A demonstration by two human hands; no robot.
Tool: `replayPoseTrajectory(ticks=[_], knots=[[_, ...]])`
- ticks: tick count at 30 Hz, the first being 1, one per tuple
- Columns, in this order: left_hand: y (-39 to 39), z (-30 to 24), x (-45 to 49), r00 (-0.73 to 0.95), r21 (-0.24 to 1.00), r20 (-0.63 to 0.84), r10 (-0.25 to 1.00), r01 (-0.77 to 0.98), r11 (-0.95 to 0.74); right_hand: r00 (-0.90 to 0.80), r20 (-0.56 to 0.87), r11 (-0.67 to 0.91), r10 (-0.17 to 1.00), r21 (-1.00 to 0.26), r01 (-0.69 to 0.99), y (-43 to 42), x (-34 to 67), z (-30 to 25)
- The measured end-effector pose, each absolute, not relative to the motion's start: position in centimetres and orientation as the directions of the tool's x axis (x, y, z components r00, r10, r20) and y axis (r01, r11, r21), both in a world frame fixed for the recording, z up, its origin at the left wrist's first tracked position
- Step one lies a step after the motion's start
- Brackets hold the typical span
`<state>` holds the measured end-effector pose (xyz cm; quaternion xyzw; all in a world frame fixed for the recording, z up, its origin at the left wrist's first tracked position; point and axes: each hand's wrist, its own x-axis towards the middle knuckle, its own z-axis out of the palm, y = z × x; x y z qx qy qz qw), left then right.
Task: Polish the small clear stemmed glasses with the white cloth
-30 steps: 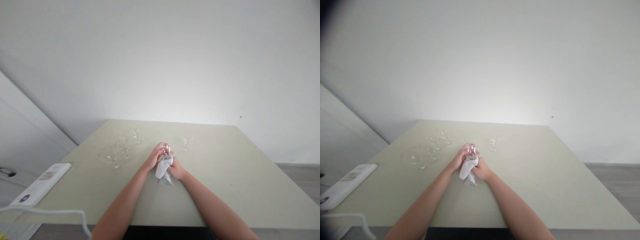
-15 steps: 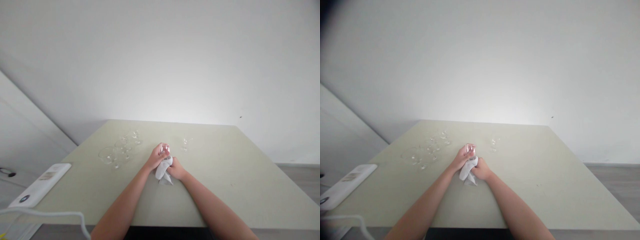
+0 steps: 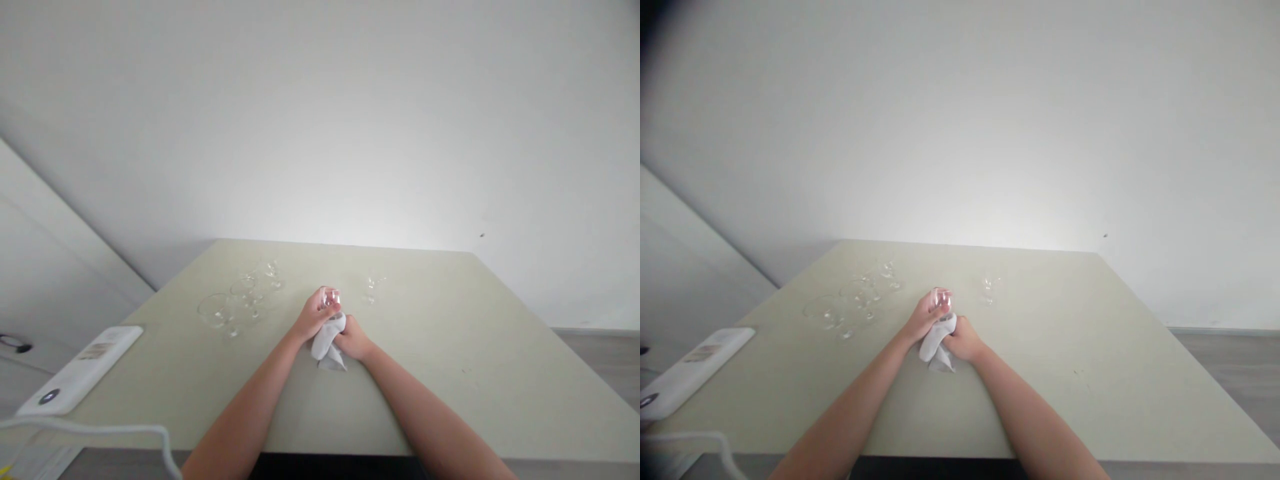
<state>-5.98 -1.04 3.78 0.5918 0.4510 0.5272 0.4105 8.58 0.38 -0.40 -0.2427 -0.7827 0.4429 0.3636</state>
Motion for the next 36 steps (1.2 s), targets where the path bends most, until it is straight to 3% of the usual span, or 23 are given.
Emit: replayPoseTrajectory(ticks=[36], knots=[[-0.75, 3.28, -6.15, 0.039, 0.951, 0.263, 0.964, 0.158, -0.266, -0.610, 0.349, 0.465, 0.711, -0.885, 0.035, 0.38, 8.55, -0.49]])
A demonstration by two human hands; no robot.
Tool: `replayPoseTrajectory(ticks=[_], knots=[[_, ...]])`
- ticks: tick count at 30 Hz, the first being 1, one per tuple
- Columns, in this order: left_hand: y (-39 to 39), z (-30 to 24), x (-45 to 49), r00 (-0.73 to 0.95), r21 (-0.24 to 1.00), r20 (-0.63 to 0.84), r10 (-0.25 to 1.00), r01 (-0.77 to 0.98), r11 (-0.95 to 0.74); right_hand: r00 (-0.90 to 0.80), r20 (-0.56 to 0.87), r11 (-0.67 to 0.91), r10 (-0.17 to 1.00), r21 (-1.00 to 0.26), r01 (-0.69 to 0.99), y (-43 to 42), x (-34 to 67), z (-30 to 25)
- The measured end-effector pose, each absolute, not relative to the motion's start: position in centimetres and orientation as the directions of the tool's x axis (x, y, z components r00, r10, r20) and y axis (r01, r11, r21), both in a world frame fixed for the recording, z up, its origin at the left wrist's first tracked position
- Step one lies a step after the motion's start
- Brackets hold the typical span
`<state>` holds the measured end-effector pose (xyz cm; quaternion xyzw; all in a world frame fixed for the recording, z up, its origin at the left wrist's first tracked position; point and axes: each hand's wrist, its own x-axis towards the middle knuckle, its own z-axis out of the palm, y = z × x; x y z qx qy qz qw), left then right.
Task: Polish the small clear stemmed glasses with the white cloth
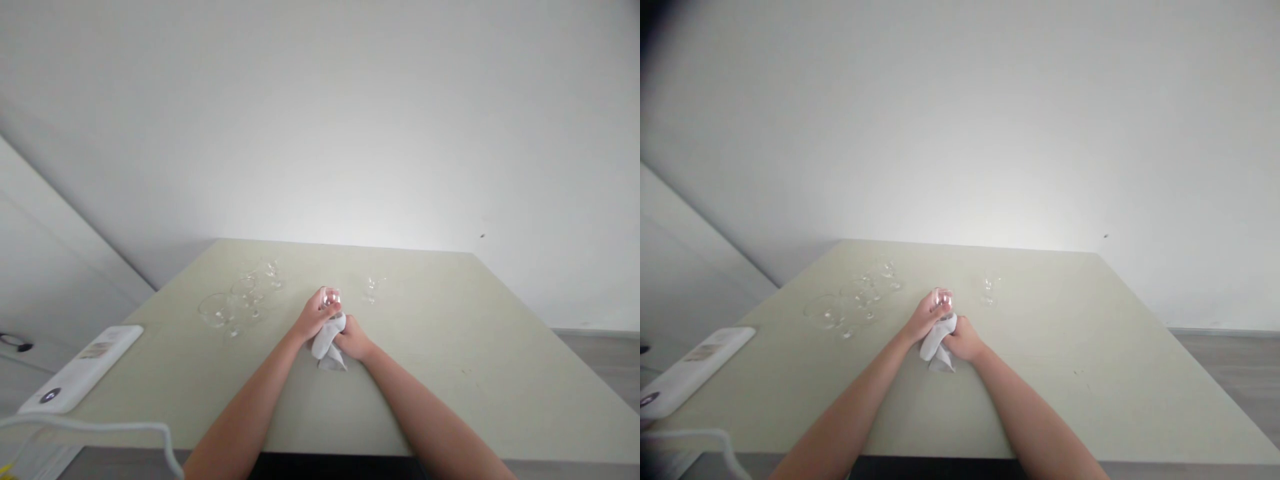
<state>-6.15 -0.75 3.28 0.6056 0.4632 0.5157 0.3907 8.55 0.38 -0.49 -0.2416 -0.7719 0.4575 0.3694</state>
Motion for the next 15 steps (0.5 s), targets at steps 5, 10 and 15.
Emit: replayPoseTrajectory(ticks=[5, 10, 15], knots=[[-0.73, 3.26, -6.14, 0.046, 0.952, 0.261, 0.964, 0.153, -0.265, -0.608, 0.347, 0.468, 0.714, -0.882, 0.047, 0.40, 8.57, -0.52], [-0.90, 3.45, -6.07, 0.010, 0.943, 0.272, 0.962, 0.197, -0.269, -0.614, 0.360, 0.479, 0.702, -0.877, 0.035, 0.39, 8.49, -0.44], [-0.91, 3.48, -5.95, -0.055, 0.977, 0.212, 0.976, -0.021, -0.214, -0.617, 0.363, 0.466, 0.698, -0.885, 0.007, 0.48, 8.44, -0.50]])
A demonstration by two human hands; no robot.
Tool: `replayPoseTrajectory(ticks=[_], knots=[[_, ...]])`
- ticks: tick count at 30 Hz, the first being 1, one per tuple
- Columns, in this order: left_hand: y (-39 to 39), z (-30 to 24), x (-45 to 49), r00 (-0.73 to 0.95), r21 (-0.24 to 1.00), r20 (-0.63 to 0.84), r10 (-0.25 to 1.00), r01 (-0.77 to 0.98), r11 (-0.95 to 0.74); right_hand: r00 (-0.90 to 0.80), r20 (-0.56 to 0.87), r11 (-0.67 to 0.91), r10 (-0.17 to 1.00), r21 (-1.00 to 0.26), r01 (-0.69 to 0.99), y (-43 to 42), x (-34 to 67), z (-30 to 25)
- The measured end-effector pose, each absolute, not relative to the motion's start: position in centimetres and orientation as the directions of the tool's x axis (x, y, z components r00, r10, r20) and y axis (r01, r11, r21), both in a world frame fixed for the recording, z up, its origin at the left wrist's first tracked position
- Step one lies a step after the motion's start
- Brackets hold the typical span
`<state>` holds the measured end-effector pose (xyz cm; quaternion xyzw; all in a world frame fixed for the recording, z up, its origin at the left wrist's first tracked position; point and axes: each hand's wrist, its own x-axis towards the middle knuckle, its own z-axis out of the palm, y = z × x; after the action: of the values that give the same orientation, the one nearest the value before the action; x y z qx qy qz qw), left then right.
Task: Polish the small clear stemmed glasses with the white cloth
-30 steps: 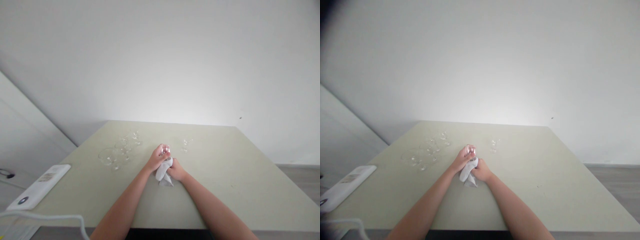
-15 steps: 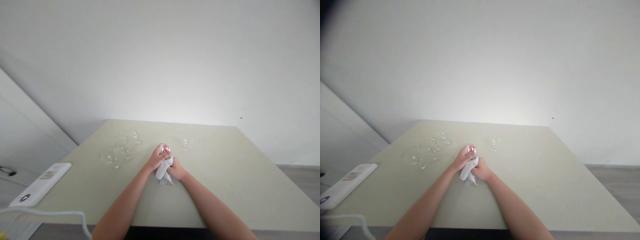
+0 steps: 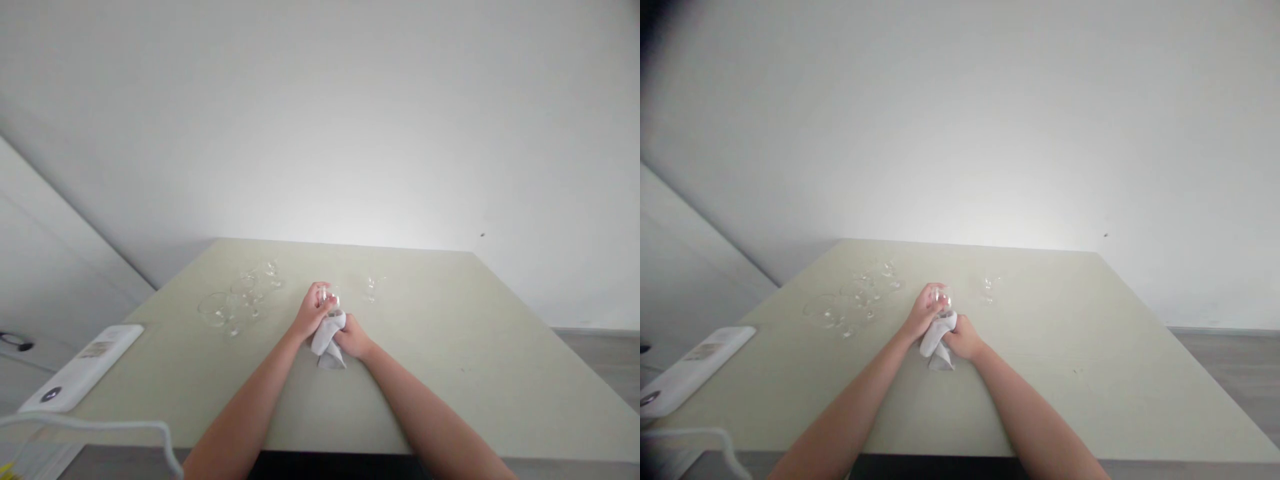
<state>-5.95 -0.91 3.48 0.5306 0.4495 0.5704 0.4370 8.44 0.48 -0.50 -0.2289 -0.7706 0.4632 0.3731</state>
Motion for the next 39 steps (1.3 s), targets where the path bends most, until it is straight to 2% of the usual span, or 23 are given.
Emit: replayPoseTrajectory(ticks=[3, 5, 10, 12, 16, 20, 24, 27, 29, 34, 39], knots=[[-0.9, 3.3, -6.0, 0.051, 0.947, 0.190, 0.981, -0.274, -0.169, -0.625, 0.366, 0.480, 0.690, -0.877, 0.017, 0.5, 8.5, -0.5], [-0.8, 3.3, -6.0, 0.088, 0.934, 0.195, 0.977, -0.320, -0.158, -0.631, 0.370, 0.491, 0.682, -0.871, 0.020, 0.5, 8.5, -0.5], [-0.7, 3.7, -6.2, -0.064, 0.975, 0.218, 0.974, -0.031, -0.220, -0.628, 0.384, 0.490, 0.677, -0.872, -0.006, 0.5, 8.4, -0.6], [-0.7, 4.0, -6.3, -0.103, 0.976, 0.211, 0.972, -0.026, -0.215, -0.612, 0.384, 0.467, 0.692, -0.884, -0.026, 0.7, 8.3, -0.7], [-0.6, 4.3, -6.2, -0.148, 0.964, 0.179, 0.973, -0.174, -0.204, -0.565, 0.382, 0.419, 0.732, -0.905, -0.069, 0.9, 8.2, -0.6], [-0.3, 4.4, -6.5, -0.280, 0.902, 0.107, 0.954, -0.377, -0.212, -0.443, 0.341, 0.339, 0.829, -0.937, -0.086, 1.3, 8.3, -0.3], [0.0, 4.8, -7.4, -0.391, 0.817, 0.074, 0.917, -0.503, -0.280, -0.332, 0.199, 0.182, 0.922, -0.980, -0.080, 1.3, 8.4, -0.1], [-0.1, 4.9, -7.5, -0.425, 0.829, 0.135, 0.895, -0.446, -0.337, -0.401, 0.071, 0.028, 0.913, -0.993, -0.112, 0.9, 8.3, -0.1], [-0.3, 4.9, -7.2, -0.400, 0.863, 0.212, 0.891, -0.351, -0.363, -0.456, 0.032, -0.019, 0.889, -0.994, -0.106, 0.8, 8.2, -0.3], [-0.7, 4.7, -6.4, -0.212, 0.894, 0.380, 0.901, -0.166, -0.416, -0.501, 0.033, -0.030, 0.865, -0.993, -0.118, 1.2, 8.0, -0.7], [-0.7, 4.6, -6.5, -0.179, 0.895, 0.396, 0.901, -0.145, -0.422, -0.513, 0.019, -0.064, 0.858, -0.988, -0.144, 1.3, 8.2, -0.3]])
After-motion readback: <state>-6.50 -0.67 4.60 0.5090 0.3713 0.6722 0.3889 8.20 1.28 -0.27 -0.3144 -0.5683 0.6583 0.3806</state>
